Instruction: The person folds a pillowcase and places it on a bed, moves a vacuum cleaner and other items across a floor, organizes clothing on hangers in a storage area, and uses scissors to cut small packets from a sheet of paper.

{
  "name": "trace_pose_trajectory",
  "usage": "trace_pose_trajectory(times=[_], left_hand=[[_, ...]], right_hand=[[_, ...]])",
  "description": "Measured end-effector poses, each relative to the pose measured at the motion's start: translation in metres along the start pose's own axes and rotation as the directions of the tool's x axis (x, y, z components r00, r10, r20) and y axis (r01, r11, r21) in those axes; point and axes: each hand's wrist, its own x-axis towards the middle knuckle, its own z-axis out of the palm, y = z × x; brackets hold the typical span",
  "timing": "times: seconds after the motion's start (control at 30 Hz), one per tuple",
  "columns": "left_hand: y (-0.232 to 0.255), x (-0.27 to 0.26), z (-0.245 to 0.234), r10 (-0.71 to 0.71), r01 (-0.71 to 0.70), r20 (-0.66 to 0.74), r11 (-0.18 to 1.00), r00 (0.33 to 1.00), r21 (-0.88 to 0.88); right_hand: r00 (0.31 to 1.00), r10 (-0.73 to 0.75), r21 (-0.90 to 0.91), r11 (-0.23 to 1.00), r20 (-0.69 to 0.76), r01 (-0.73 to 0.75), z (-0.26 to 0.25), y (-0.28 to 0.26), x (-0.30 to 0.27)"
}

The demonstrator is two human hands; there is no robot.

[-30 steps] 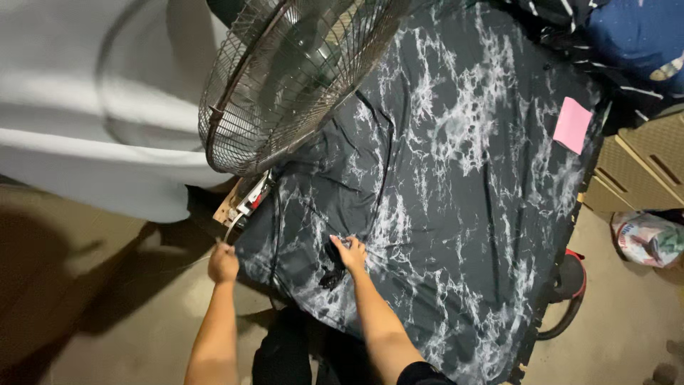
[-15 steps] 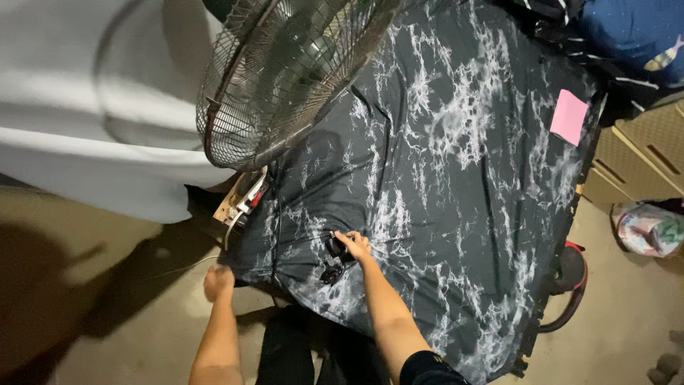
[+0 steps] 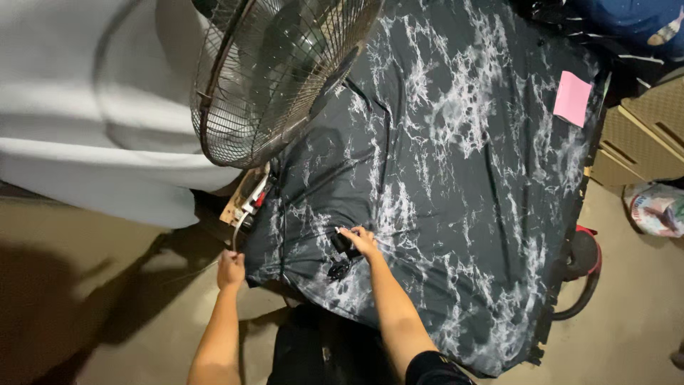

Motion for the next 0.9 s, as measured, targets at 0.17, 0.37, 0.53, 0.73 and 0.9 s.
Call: trace_pose_trajectory(times=[0.17,0.37,0.53,0.73,0.9], left_hand=[[0.028,0.001,0.007,-0.054,0.057,-0.052,0.997,0.997,0.048],[0.045,0.011,0.009,-0.077,0.062,0.033,0.941,0.997,0.334],[0.025,0.005,-0.014,-0.055,-0.008,0.136,0.903,0.989,0.429],[-0.014,-0.033,-0.056,-0.366,0.252,0.217,0.872,0.905,0.421],[0.006,-0.013,-0.016,-0.033,0.040,0.078,0.996,0.996,-0.084]], right_hand=[[0.994,-0.055,-0.013,0.998,-0.099,0.054,0.027,-0.004,-0.011],[0.946,0.191,-0.118,0.967,-0.260,-0.227,0.043,-0.021,0.006],[0.917,0.110,-0.225,0.952,-0.382,-0.207,0.056,-0.034,0.008],[0.861,-0.204,-0.335,0.941,-0.466,0.041,0.103,-0.033,-0.041],[0.818,-0.377,-0.528,0.842,-0.435,0.107,0.120,-0.012,-0.061]])
